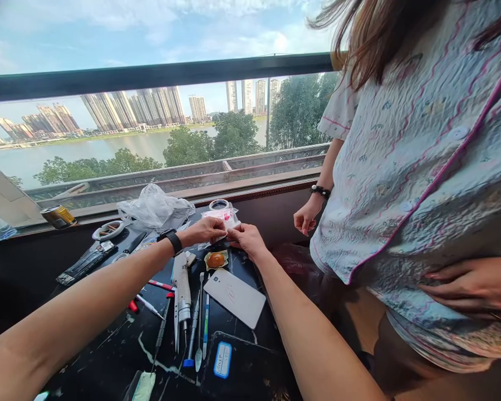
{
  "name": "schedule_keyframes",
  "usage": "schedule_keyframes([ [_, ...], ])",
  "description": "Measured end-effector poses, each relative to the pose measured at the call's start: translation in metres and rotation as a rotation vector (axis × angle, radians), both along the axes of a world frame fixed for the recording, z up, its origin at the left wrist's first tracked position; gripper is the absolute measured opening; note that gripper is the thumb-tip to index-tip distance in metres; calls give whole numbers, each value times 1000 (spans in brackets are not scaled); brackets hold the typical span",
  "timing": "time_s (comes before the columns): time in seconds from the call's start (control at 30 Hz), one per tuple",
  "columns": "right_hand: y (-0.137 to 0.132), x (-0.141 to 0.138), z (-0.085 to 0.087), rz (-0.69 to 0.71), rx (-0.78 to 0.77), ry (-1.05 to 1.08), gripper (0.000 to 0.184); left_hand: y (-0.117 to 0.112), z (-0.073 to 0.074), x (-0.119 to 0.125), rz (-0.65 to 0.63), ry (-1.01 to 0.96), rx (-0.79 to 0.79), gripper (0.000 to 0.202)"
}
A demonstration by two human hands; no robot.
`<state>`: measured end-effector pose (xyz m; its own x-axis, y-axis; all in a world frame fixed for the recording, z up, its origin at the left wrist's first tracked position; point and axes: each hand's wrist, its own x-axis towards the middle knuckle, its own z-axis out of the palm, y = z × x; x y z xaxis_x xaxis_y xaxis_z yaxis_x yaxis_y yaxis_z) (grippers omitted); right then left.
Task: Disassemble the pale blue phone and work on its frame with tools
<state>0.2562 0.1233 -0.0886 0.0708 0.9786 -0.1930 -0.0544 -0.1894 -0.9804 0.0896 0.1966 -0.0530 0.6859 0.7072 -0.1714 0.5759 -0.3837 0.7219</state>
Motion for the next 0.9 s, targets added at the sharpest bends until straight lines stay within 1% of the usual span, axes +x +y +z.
schedule_keyframes([
  [0.2,-2,-1,0,8,17,-49,32,-3,-3,1,5,31,43,34],
  [0.33,0,-6,0,-12,-3,-126,33,-8,-8,2,22,65,128,34],
  [0.47,6,-11,-4,-54,-24,-205,34,-12,-12,3,36,71,198,35],
  [0.63,11,-10,-8,-62,-41,-241,33,-11,-16,2,74,44,165,35],
  [0.77,10,-9,-7,-37,-49,-219,33,-10,-20,1,96,17,112,34],
  [0.9,7,-8,-5,-28,-55,-193,32,-11,-21,2,97,18,124,33],
])
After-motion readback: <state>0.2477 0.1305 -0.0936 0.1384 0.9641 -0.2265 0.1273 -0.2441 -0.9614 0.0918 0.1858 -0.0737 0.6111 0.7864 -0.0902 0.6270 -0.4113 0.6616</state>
